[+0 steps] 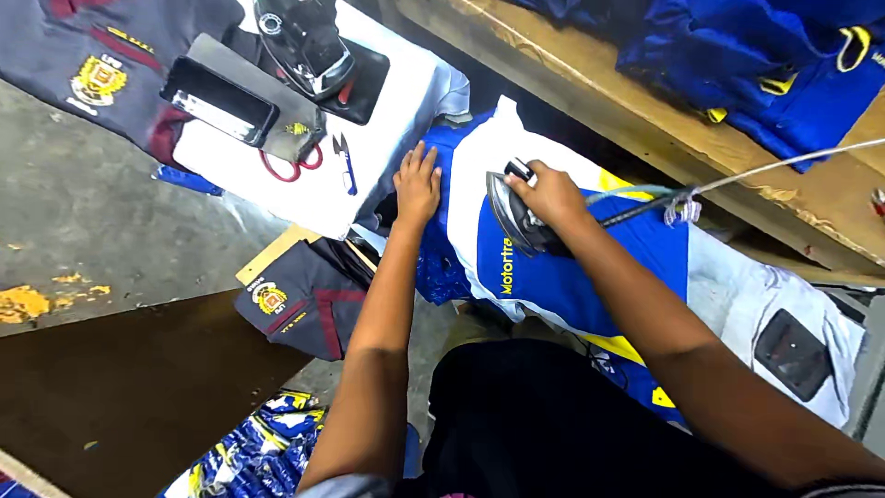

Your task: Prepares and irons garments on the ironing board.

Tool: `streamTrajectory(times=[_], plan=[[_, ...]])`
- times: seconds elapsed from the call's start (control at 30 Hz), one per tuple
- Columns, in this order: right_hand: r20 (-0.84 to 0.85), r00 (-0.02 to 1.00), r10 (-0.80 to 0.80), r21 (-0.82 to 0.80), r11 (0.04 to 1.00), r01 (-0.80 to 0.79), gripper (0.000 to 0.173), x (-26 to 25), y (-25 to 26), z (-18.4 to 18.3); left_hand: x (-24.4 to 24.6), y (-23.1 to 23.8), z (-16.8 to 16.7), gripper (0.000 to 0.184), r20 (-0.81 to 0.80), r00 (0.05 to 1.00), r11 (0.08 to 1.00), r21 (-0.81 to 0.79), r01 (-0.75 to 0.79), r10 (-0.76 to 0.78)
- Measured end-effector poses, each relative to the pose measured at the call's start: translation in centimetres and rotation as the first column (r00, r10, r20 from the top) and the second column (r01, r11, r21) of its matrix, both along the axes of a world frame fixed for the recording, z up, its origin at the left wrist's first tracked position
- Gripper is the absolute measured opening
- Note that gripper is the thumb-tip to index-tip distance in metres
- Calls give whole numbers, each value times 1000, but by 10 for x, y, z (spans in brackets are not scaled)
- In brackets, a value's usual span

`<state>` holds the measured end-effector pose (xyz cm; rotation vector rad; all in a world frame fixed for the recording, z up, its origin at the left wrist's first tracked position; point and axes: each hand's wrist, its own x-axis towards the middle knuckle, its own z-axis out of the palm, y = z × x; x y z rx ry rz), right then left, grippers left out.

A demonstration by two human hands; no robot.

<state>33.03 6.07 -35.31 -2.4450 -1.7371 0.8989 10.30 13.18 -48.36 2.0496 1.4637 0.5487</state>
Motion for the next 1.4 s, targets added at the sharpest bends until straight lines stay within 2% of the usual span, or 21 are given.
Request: streamTrajectory(times=[0.07, 0.17, 0.43, 0.6, 0.73, 0.8, 0.97, 1.07, 1.4], plan=[[5, 999, 43, 7, 999, -43, 57, -13, 34, 3, 5, 26, -11, 49, 8, 1000, 999, -54, -8, 8], [19, 994, 103, 7, 995, -103, 57, -27, 65, 4, 6, 41, -27, 50, 72, 997, 988, -150, -23, 34], [13, 996, 93, -4, 996, -93, 57, -9, 36, -1, -2, 46, -41, 51, 274, 962, 977, -209, 44, 16], [37, 991, 127, -12, 992, -127, 59, -32, 74, 2, -1, 47, -38, 49, 365, 930, 966, -253, 62, 36], [-6, 992, 125, 20, 992, -124, 60, -40, 91, 2, -2, 46, -37, 50, 359, 932, 960, -275, 50, 54], [-7, 996, 88, 24, 996, -88, 60, -29, 78, 2, -3, 47, -38, 51, 331, 942, 959, -279, 46, 51], [20, 982, -188, 19, 982, 188, 58, 19, 6, -2, -3, 45, -44, 51, 339, 939, 964, -262, 36, 57], [50, 961, -272, 37, 962, 270, 55, 36, -14, -5, -2, 44, -46, 51, 344, 937, 969, -244, 28, 59], [-18, 929, -371, 92, 924, 371, 60, 37, 75, -2, -3, 44, -46, 51, 357, 933, 974, -225, 32, 51]])
